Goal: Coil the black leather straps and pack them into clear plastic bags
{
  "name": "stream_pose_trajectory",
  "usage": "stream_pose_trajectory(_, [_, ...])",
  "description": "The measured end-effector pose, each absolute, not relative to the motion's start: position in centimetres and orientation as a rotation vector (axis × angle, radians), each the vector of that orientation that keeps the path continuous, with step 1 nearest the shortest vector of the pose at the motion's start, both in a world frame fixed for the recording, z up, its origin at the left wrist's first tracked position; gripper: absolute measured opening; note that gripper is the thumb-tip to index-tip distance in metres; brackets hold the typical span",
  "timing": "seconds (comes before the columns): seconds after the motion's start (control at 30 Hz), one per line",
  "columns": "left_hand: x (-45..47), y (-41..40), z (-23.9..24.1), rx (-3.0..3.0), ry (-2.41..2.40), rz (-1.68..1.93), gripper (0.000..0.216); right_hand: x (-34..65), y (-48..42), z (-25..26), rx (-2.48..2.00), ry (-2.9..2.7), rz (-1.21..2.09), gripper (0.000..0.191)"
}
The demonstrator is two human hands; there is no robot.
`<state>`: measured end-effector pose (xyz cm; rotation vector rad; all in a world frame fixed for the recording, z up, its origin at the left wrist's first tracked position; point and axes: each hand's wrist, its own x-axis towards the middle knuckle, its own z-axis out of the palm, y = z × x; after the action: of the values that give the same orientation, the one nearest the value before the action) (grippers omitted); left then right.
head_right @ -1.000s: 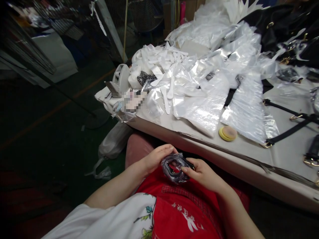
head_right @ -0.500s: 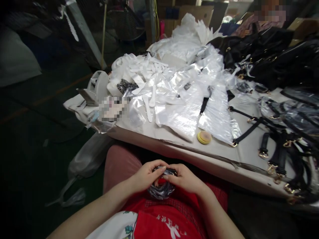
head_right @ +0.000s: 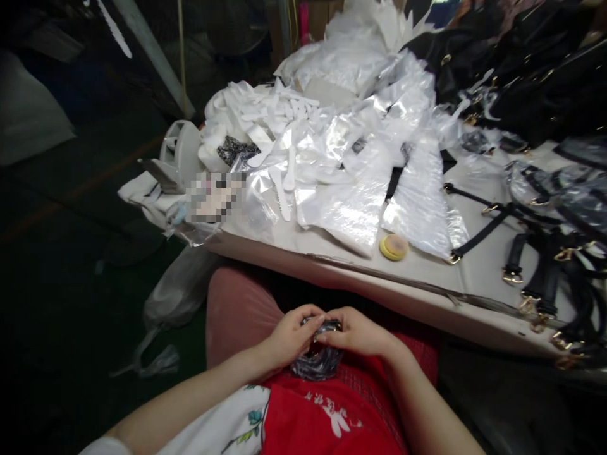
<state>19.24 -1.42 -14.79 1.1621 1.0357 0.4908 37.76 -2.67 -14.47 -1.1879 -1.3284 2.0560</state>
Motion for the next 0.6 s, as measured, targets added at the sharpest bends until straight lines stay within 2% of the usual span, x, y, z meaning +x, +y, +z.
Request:
stream_pose_trajectory(0.13, [18.7, -1.6, -15.8, 1.229, 1.001, 0.465, 0.036, 37.3, -3.0, -14.5, -1.250, -1.396, 2.032, 0.040])
stream_pose_trajectory(0.4, [18.8, -1.2, -15.7, 1.339, 0.960, 0.425, 0.042, 37.5, -3.5, -14.7, -1.437, -1.518, 1.866, 0.027])
stream_pose_trajectory(0.6, [18.7, -1.0, -16.3, 1.295, 0.961, 0.393, 0.048, 37.7, -3.7, -11.7, -1.645, -1.783, 1.535, 0.035])
